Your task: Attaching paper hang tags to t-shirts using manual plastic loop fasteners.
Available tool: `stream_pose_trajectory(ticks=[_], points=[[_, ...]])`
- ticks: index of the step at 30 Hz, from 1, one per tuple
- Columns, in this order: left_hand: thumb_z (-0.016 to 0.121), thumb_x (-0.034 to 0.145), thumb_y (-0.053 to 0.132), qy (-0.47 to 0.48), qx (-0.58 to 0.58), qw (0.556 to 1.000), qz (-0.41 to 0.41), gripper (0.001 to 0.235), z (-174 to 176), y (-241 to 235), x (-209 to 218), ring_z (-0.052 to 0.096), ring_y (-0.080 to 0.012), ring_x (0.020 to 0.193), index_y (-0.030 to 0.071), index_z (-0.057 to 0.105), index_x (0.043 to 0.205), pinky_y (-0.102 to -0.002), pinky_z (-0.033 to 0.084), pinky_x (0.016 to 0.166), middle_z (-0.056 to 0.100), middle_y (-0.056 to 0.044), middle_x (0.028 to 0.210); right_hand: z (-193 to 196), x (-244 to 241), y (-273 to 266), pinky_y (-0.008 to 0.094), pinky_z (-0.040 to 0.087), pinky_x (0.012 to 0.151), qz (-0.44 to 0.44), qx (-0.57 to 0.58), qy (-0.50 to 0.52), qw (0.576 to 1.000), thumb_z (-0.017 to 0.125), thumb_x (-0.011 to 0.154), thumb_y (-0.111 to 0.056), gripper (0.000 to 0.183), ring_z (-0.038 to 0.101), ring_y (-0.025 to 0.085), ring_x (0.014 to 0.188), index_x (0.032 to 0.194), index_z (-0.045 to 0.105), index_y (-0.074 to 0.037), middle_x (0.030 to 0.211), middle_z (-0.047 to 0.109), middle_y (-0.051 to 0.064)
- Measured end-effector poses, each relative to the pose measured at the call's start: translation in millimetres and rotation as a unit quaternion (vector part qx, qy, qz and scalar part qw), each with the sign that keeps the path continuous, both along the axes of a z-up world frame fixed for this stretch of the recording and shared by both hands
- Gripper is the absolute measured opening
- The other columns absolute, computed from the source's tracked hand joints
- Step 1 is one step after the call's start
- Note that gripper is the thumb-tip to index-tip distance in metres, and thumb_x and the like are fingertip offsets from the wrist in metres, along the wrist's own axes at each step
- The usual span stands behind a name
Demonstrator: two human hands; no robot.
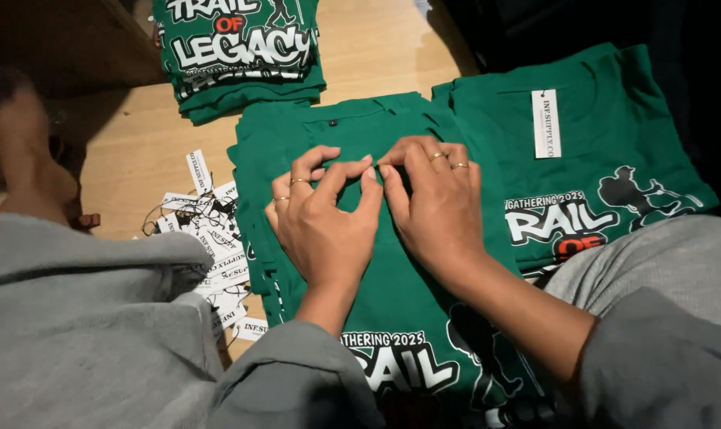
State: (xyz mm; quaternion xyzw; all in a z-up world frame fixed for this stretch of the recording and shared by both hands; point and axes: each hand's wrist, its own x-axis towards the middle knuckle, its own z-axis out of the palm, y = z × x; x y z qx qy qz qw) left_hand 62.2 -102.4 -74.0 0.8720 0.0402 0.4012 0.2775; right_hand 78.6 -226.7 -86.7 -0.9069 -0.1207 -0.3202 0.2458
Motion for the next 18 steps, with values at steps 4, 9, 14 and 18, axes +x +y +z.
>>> stream_pose_trajectory(ticks=[4, 9, 14, 18], points=[[0.079, 0.079, 0.028, -0.009, -0.001, 1.000, 0.001, 0.011, 0, -1, 1, 0.060, -0.0165, 0.096, 0.036, 0.076, 0.087, -0.042, 0.046, 0.091, 0.065, 0.014, 0.108, 4, -1, -2, 0.041, 0.046, 0.087, 0.013, -0.001, -0.006, 1.000, 0.066, 0.101, -0.027, 0.004, 0.062, 0.026, 0.104, 0.101, 0.065, -0.024, 0.105, 0.068, -0.005], [0.079, 0.079, 0.028, 0.000, -0.002, 1.000, -0.003, 0.012, 0, 0, 0, 0.061, -0.0162, 0.096, 0.036, 0.077, 0.088, -0.041, 0.047, 0.091, 0.066, 0.014, 0.107, 4, -1, -1, 0.041, 0.046, 0.086, 0.008, -0.004, -0.011, 1.000, 0.069, 0.100, -0.028, 0.006, 0.062, 0.026, 0.105, 0.100, 0.066, -0.023, 0.104, 0.068, -0.004], [0.080, 0.084, 0.033, 0.004, -0.006, 0.999, -0.045, 0.008, 3, 7, -1, 0.063, -0.0182, 0.098, 0.037, 0.078, 0.091, -0.041, 0.046, 0.091, 0.068, 0.013, 0.109, 17, -2, -7, 0.045, 0.048, 0.083, 0.021, -0.005, 0.025, 0.999, 0.069, 0.100, -0.026, 0.003, 0.063, 0.029, 0.102, 0.101, 0.068, -0.023, 0.104, 0.069, -0.003], [0.077, 0.090, 0.035, 0.009, 0.000, 0.996, -0.086, 0.011, 5, 15, -6, 0.065, -0.0208, 0.102, 0.037, 0.078, 0.100, -0.042, 0.048, 0.091, 0.069, 0.011, 0.114, 27, 0, -8, 0.048, 0.049, 0.078, 0.047, -0.003, 0.050, 0.998, 0.068, 0.102, -0.021, 0.002, 0.065, 0.033, 0.097, 0.102, 0.070, -0.021, 0.101, 0.069, 0.000]])
